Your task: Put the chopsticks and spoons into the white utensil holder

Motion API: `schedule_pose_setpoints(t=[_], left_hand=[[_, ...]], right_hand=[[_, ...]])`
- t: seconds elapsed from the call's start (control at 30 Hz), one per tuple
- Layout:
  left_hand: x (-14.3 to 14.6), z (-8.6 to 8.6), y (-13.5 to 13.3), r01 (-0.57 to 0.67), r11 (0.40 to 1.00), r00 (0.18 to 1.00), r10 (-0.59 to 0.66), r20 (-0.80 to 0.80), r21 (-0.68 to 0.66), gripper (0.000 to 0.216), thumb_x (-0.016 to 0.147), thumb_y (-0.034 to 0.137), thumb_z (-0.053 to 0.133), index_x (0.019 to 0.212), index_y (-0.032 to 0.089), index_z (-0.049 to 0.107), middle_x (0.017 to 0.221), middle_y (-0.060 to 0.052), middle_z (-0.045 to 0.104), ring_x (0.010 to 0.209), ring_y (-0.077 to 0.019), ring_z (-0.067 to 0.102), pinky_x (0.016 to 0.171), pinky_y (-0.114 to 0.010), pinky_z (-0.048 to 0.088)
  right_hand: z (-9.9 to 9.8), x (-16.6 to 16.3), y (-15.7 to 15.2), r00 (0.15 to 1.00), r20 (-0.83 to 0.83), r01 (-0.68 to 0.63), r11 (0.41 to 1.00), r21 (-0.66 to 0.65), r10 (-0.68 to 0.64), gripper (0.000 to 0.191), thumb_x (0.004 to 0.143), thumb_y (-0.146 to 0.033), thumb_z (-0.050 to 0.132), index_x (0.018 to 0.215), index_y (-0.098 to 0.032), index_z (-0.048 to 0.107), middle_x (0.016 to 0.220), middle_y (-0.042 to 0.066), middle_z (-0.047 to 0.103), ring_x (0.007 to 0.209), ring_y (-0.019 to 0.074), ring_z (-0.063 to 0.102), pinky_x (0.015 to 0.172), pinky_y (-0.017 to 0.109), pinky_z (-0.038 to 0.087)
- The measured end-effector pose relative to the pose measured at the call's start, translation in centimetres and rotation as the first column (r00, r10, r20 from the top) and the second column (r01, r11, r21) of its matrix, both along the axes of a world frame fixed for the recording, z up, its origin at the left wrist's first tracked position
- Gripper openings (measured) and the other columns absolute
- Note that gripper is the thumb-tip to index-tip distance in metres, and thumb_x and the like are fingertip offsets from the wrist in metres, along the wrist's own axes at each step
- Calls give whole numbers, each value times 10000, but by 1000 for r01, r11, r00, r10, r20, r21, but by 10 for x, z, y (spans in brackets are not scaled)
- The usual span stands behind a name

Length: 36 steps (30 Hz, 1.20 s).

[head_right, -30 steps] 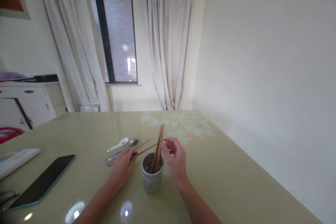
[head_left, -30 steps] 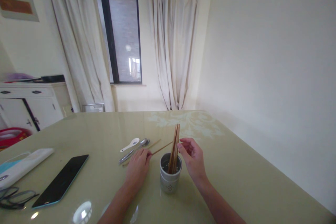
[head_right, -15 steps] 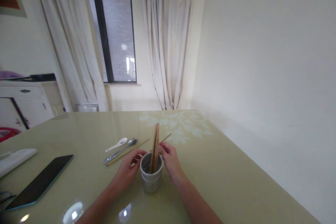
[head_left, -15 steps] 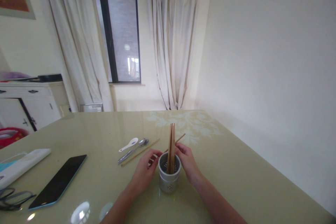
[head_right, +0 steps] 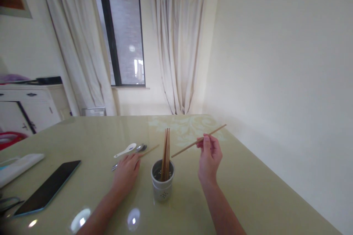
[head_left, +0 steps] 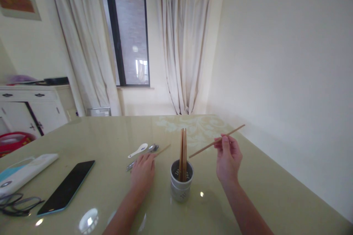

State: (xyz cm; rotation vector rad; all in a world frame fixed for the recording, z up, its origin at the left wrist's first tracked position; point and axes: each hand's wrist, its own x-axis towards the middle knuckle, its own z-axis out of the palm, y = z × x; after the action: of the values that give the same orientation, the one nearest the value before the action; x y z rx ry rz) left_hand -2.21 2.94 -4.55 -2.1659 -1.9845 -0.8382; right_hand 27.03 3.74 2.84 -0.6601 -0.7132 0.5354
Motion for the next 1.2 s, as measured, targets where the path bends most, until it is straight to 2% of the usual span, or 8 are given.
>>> schedule_pose_setpoints(t=[0.13, 0.27, 0.4, 0.57, 0.77, 0.97, 1.1, 1.2], left_hand=[[-6, 0, -2, -102, 991, 975, 82, -206, -85, 359, 1016, 150, 481, 1214, 220, 771, 1271, -117, 781, 1219, -356, 673, 1011, -510, 547], [-7, -5, 1, -91, 994, 978, 76, -197, -67, 332, 1024, 172, 469, 1133, 233, 777, 1205, -111, 792, 1146, -326, 696, 976, -462, 550], [-10, -12, 4, -42, 999, 994, 39, -103, -31, 274, 998, 187, 501, 1005, 242, 769, 1061, -103, 796, 1063, -312, 713, 941, -430, 556], [-8, -14, 7, 4, 999, 991, 1, 131, -40, 319, 1022, 219, 435, 1014, 206, 753, 1037, -127, 767, 979, -290, 734, 909, -435, 580], [8, 11, -1, 79, 946, 871, -219, 440, 314, 327, 1061, 366, 468, 1162, 221, 743, 1106, -99, 725, 1018, -241, 735, 906, -380, 620], [18, 25, -31, 279, 767, 873, -453, 180, 578, 291, 1079, 310, 540, 1214, 295, 798, 1042, -77, 795, 960, -197, 764, 861, -294, 605], [23, 23, -40, 375, 759, 868, -489, 86, 532, 300, 1083, 323, 540, 1223, 324, 806, 1023, -77, 817, 924, -197, 768, 838, -297, 605], [26, 22, -41, 393, 770, 867, -493, 78, 503, 322, 1092, 347, 515, 1231, 318, 804, 1035, -83, 820, 917, -198, 767, 835, -299, 609]], right_hand=[[3, -5, -7, 995, 50, -88, 996, 7, 88, 374, 830, -537, 876, 962, -206, 764, 748, 9, 711, 663, 147, 607, 623, 270, 499], [-2, -23, -15, 933, 277, -201, 971, -126, 229, 360, 876, -541, 833, 995, -202, 811, 761, 41, 742, 653, 173, 621, 617, 304, 521], [-8, -34, -18, 861, 384, -250, 934, -254, 334, 408, 901, -591, 780, 1008, -203, 839, 781, 56, 756, 662, 189, 633, 623, 316, 515], [-20, -36, -10, 864, 382, -206, 922, -327, 328, 505, 892, -683, 730, 950, -190, 825, 770, 64, 737, 647, 197, 620, 593, 311, 477], [-23, -40, -15, 879, 431, -98, 962, -253, 203, 457, 965, -642, 662, 906, -207, 787, 727, 38, 683, 661, 201, 599, 607, 306, 473], [-14, -43, -41, 715, 693, -110, 994, -18, 91, 219, 1032, -397, 656, 1042, -250, 818, 891, 62, 765, 769, 223, 656, 721, 333, 526], [-10, -44, -50, 585, 792, -242, 970, -34, 174, 173, 1021, -338, 682, 1062, -277, 839, 937, 72, 801, 782, 238, 688, 734, 355, 555], [-7, -45, -51, 628, 727, -327, 942, -79, 279, 199, 1038, -379, 662, 1058, -267, 826, 879, 67, 784, 767, 236, 700, 717, 349, 568]])
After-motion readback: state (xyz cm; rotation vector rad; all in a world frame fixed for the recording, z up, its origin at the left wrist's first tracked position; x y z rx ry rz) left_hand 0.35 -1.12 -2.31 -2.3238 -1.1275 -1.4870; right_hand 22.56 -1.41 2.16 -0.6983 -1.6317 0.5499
